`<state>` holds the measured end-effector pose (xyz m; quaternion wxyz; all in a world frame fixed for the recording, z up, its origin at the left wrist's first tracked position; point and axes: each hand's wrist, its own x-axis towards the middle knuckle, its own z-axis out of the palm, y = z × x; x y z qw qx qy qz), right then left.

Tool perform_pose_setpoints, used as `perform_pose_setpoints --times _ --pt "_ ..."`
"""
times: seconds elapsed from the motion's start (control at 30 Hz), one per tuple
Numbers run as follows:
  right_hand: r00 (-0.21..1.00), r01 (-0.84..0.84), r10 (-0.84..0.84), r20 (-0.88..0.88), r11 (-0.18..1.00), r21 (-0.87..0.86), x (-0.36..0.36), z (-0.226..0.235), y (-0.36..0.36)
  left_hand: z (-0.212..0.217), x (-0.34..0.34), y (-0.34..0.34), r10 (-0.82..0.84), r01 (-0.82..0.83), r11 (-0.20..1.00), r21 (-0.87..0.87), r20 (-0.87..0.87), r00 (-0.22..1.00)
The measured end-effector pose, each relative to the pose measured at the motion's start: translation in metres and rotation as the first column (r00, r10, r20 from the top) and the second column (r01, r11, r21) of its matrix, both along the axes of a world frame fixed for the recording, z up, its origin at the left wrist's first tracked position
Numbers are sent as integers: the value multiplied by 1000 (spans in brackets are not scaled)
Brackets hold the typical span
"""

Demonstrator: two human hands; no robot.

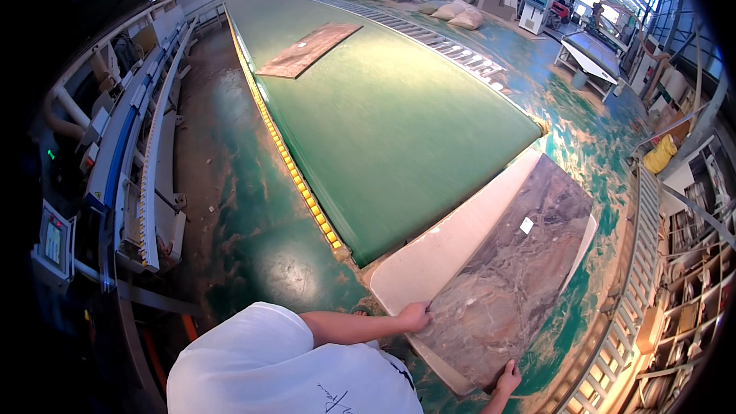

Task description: The person picks up a series of dark rectangular boards from a table and a green conveyor belt and places them onto a white board on a separate stand.

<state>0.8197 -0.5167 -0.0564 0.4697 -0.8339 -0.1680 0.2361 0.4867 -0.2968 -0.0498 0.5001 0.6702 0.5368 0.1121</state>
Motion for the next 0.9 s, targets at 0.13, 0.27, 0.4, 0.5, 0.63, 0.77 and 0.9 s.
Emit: perform_pose_setpoints --times 0.13,0.27,0.4,0.5,0.63,0.77,0.9 --pt "998 -23 25 50 999 -43 -4 -1 -1 -7 -2 1 -2 2 1000 9 9 1000" --pt "998 15 -14 -58 1000 16 0 -13 -6 -6 -16 9 -84 66 991 120 153 985" --pt "995 -34 31 -92 999 -35 7 -20 -11 -1 -27 20 -180 171 982 73 138 974" --pt "999 -46 45 -23 996 -76 8 -24 -10 1 -28 19 -171 157 982 101 154 973" --pt "999 -28 27 -20 996 -88 6 -23 -8 2 -31 19 -157 141 985 103 171 973" --pt "1000 1 -2 -21 999 -47 1 -22 -9 6 -31 19 -179 165 981 100 155 971" --pt "1000 -9 9 -10 999 -31 -3 -18 -8 2 -32 19 -179 169 983 78 161 971"
